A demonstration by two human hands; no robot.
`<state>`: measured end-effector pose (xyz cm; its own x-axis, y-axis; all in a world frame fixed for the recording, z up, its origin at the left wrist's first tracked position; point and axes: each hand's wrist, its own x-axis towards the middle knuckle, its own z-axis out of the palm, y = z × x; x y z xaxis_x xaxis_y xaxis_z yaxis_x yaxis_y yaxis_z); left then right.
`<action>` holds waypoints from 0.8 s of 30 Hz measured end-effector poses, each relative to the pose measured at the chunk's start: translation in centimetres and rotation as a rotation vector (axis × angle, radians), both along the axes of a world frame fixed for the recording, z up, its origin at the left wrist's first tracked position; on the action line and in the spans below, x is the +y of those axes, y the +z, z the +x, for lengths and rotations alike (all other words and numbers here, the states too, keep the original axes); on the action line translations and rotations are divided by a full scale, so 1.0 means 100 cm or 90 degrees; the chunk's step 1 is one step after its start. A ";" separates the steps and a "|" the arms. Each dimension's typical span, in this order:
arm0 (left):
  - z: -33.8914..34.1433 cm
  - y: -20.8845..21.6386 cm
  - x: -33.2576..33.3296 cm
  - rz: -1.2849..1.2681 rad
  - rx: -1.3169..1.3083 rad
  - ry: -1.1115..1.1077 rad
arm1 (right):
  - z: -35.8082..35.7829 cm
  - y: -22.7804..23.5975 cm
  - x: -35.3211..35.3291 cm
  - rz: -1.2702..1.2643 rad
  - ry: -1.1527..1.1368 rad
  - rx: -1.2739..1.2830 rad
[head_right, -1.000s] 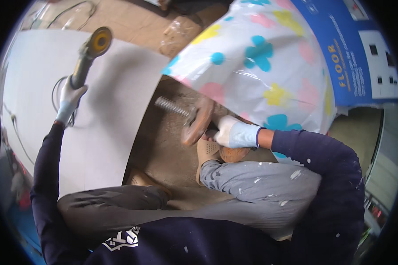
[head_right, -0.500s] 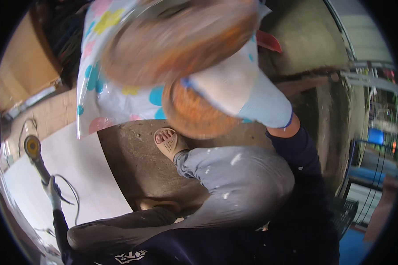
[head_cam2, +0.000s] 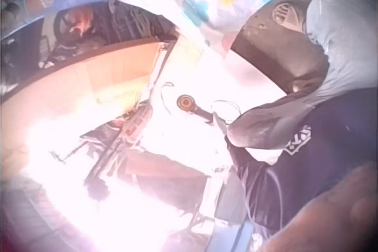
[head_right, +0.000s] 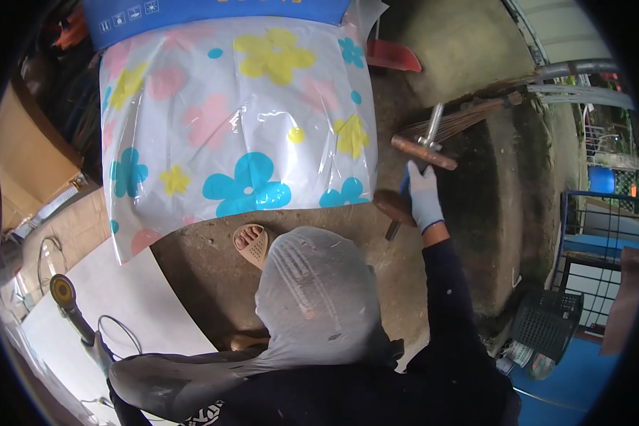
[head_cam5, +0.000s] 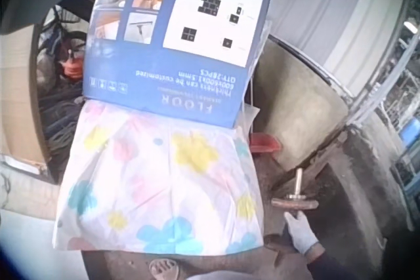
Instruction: The person cuts a board along marked lines using an angle grinder, moves a metal stand by hand, and cuts along another marked line on the board with the angle grinder.
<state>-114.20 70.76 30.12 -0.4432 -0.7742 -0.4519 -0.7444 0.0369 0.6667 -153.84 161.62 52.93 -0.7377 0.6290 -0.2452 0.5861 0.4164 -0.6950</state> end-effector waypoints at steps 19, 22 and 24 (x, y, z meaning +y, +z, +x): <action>-0.030 0.115 0.044 -0.134 -0.115 -0.050 | -0.069 -0.180 0.111 -0.503 0.056 -0.244; -0.027 0.140 0.033 -0.177 -0.142 -0.092 | -0.078 -0.193 0.116 -0.493 0.095 -0.275; -0.033 0.147 0.040 -0.148 -0.153 -0.089 | -0.083 -0.191 0.126 -0.468 0.113 -0.297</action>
